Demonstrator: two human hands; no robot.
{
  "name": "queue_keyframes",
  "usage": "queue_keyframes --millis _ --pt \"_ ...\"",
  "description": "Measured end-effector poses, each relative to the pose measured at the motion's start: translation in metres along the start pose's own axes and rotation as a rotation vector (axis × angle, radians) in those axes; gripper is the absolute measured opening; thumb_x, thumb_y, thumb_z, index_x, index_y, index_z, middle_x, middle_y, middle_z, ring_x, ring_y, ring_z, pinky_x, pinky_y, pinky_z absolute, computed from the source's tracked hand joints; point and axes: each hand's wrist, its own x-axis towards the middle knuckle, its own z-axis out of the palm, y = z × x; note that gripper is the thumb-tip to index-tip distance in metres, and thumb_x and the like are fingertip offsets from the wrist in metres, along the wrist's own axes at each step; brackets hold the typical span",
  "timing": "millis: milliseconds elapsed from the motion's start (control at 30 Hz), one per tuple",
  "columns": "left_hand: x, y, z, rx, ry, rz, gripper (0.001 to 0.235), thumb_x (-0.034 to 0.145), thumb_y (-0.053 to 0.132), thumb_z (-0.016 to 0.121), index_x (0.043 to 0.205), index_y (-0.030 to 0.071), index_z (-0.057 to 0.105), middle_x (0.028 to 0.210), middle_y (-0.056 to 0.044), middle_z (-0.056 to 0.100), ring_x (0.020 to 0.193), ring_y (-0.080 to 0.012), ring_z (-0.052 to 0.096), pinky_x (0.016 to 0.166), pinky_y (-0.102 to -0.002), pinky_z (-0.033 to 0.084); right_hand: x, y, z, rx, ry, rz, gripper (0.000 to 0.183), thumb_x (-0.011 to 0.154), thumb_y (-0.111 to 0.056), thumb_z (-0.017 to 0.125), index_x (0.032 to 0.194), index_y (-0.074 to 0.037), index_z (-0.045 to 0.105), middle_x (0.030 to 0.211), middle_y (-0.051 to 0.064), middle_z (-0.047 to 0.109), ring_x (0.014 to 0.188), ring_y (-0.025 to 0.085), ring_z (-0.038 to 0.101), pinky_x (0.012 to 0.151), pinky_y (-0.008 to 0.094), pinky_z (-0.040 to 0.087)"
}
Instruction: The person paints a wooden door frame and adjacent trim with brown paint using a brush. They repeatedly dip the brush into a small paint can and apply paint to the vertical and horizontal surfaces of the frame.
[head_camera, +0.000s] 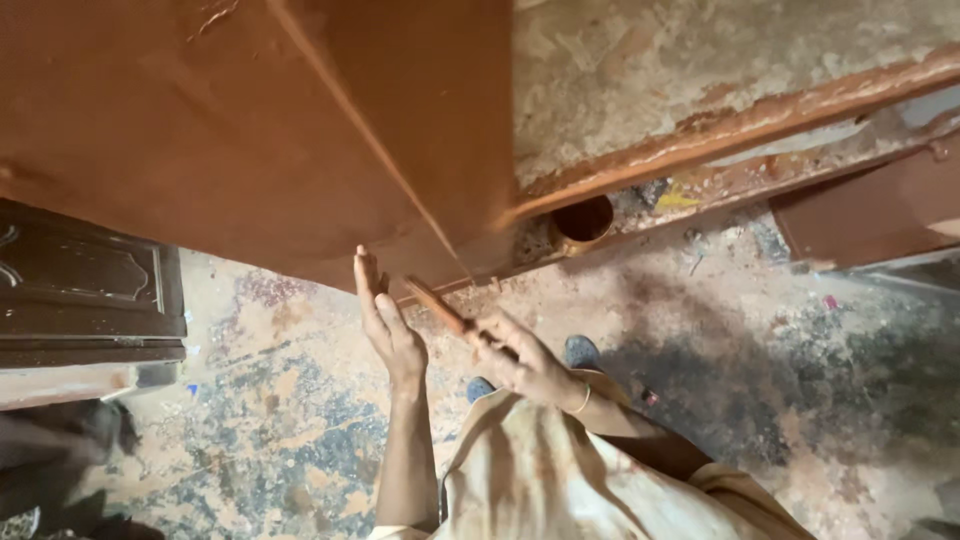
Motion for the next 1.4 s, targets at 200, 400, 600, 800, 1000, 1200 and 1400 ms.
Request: queue_keyframes --millis 200,400,600,800,1000,1200,1400 --pt "-0.010 -0.007 0.052 0.007 -0.027 -0.048 0.060 0.114 0.033 0.034 0.163 -0.001 0.025 0.171 -0.019 0.028 0.159 -0.0340 0.030 0.127 -0.047 0.029 -0.012 -0.057 -0.124 0.092 0.420 -0.007 0.015 0.104 -0.002 0.059 0.118 -0.007 0.060 0.091 -0.001 0.058 0.066 0.003 0.048 0.050 0.017 0.038" --pt "-0.020 -0.020 0.089 -0.031 -0.001 -0.063 0.057 0.115 0.028 0.034 0.164 -0.001 0.024 0.171 -0.020 0.028 0.158 -0.0318 0.031 0.130 -0.045 0.026 -0.093 -0.106 -0.257 0.136 0.853 -0.215 0.016 0.108 -0.010 0.053 0.123 -0.014 0.055 0.099 -0.001 0.059 0.081 0.008 0.059 0.066 0.022 0.055" --pt "-0.030 -0.020 0.102 0.035 0.099 -0.054 0.057 0.115 0.029 0.032 0.164 0.000 0.024 0.171 -0.019 0.028 0.160 -0.0316 0.028 0.129 -0.047 0.027 -0.081 -0.113 -0.288 0.185 0.887 -0.430 0.013 0.115 -0.015 0.057 0.125 -0.013 0.050 0.096 -0.001 0.055 0.075 0.008 0.051 0.056 0.019 0.043" --pt "-0.044 -0.013 0.111 0.073 0.143 -0.057 0.059 0.116 0.032 0.031 0.165 0.001 0.022 0.173 -0.018 0.023 0.161 -0.0322 0.024 0.130 -0.049 0.025 -0.042 -0.044 -0.195 0.054 0.236 -0.366 0.029 0.096 0.008 0.049 0.121 -0.007 0.050 0.090 -0.002 0.048 0.067 0.008 0.045 0.048 0.016 0.043" --pt "-0.045 -0.017 0.111 0.077 0.188 -0.030 0.060 0.116 0.034 0.034 0.165 0.001 0.022 0.173 -0.019 0.024 0.162 -0.0326 0.025 0.130 -0.050 0.027 -0.038 -0.058 -0.214 -0.061 0.067 -0.243 0.018 0.101 0.004 0.051 0.114 -0.007 0.052 0.086 0.000 0.053 0.061 0.009 0.048 0.047 0.017 0.046" --pt "-0.046 -0.022 0.105 0.076 0.174 -0.071 0.062 0.115 0.036 0.033 0.165 0.001 0.021 0.173 -0.019 0.023 0.161 -0.0331 0.025 0.129 -0.051 0.027 -0.097 -0.134 -0.332 0.015 0.629 -0.176 0.017 0.108 -0.005 0.056 0.124 -0.011 0.055 0.107 0.001 0.062 0.084 0.007 0.060 0.062 0.019 0.052" --pt "-0.045 -0.025 0.106 0.033 0.179 -0.091 0.062 0.115 0.038 0.033 0.165 0.002 0.023 0.172 -0.020 0.024 0.161 -0.0331 0.026 0.129 -0.050 0.027 -0.123 -0.149 -0.371 0.000 1.025 -0.396 0.010 0.113 -0.007 0.055 0.120 -0.014 0.052 0.104 0.003 0.062 0.065 0.005 0.049 0.048 0.016 0.043"
